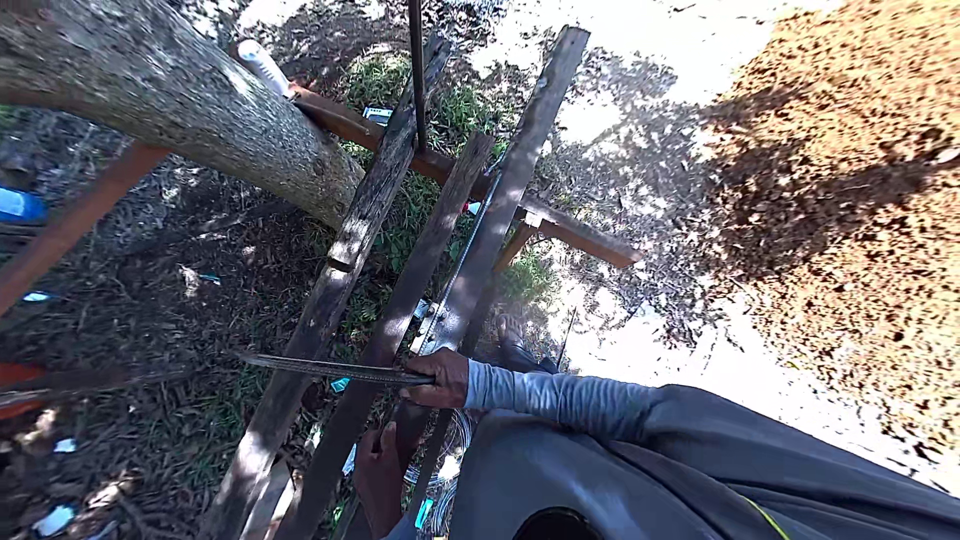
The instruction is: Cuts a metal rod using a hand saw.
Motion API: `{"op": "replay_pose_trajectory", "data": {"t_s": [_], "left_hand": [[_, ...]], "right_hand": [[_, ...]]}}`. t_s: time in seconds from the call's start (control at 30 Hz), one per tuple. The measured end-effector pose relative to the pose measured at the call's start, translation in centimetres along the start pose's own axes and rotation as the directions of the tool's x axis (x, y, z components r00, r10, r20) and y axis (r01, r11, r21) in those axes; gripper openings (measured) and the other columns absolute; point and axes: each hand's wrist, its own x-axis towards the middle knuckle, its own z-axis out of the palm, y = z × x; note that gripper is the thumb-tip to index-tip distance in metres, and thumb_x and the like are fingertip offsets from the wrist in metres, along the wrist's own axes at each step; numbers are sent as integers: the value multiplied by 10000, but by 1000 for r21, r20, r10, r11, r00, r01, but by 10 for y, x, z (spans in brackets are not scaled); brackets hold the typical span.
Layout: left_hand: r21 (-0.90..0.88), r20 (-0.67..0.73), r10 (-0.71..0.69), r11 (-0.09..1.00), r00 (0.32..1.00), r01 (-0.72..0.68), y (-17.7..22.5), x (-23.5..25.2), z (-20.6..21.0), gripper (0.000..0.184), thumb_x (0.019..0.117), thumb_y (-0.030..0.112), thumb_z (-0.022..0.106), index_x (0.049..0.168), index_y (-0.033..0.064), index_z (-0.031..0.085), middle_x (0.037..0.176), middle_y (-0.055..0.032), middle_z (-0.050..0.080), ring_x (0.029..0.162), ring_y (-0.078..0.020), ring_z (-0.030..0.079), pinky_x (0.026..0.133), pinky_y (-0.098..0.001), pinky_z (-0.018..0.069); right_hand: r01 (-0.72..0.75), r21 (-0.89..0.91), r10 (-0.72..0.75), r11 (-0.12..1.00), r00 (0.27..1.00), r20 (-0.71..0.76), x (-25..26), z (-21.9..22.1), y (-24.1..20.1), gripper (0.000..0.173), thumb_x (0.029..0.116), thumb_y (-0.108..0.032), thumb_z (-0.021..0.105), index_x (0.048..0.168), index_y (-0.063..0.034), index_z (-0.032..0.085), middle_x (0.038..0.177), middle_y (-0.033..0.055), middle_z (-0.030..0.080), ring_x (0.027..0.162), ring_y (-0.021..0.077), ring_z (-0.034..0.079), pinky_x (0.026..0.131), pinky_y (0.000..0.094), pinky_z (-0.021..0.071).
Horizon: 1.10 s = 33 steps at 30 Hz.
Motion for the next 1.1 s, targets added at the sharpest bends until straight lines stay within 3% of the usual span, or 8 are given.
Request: {"op": "replay_pose_trajectory", "data": {"t_s": [0.1, 0.23, 0.43, 0.57, 0.87, 0.97, 1.1], "left_hand": [[44, 17, 72, 996, 997, -73, -9, -1, -5, 371, 955, 506, 650, 977, 151, 751, 851, -20, 709, 787, -175, 676, 730, -500, 559], [113, 110, 9, 993, 994, -21, -22, -14, -26, 412, 1007, 450, 603, 1102, 68, 726, 955, -131, 722, 901, -293, 689, 834, -595, 536], [22, 88, 37, 999, 995, -39, -26, -16, -30, 304, 1009, 307, 614, 967, 22, 708, 849, -109, 677, 786, -220, 643, 757, -483, 538], [9, 69, 51, 999, 996, -52, -25, -12, -25, 289, 985, 319, 646, 933, 44, 715, 824, -79, 675, 754, -192, 639, 727, -455, 546], [25, 8, 62, 998, 998, -62, 66, 23, 36, 310, 980, 372, 673, 920, 71, 716, 807, -82, 679, 758, -243, 658, 720, -535, 538], [33, 6, 77, 996, 997, -77, 79, 32, 47, 308, 974, 373, 680, 858, 89, 693, 725, -55, 638, 675, -224, 625, 657, -515, 521], [21, 31, 39, 999, 999, -39, 84, 35, 45, 302, 982, 389, 669, 865, 111, 683, 702, -33, 622, 641, -201, 607, 630, -489, 518]], "right_hand": [[19, 35, -18, 999, 999, -34, -27, -17, 6, 367, 998, -386, 619, 845, -53, 628, 617, 56, 549, 557, 174, 548, 520, 406, 456], [21, 76, -16, 997, 998, -66, -53, -34, 14, 384, 1001, -401, 618, 825, -59, 621, 602, 42, 541, 537, 150, 534, 502, 377, 439], [-39, 116, 48, 992, 996, -79, -72, -59, 19, 349, 1005, -376, 620, 837, -70, 622, 648, 41, 565, 570, 147, 554, 520, 374, 451], [-58, 180, 74, 982, 993, -89, -71, -73, 14, 336, 1002, -344, 634, 809, -70, 605, 639, 33, 563, 562, 127, 557, 516, 354, 456], [105, 151, -75, 983, 979, -191, -48, -79, 9, 309, 985, -265, 655, 774, -43, 614, 623, 45, 566, 550, 113, 539, 503, 316, 439], [127, 123, -102, 984, 976, -191, -50, -81, 8, 325, 990, -286, 651, 776, -44, 615, 619, 41, 555, 551, 107, 523, 505, 310, 422], [51, 114, -32, 992, 986, -163, -59, -81, 8, 386, 1004, -335, 628, 757, -41, 595, 634, 49, 539, 565, 120, 511, 520, 325, 416]]}}
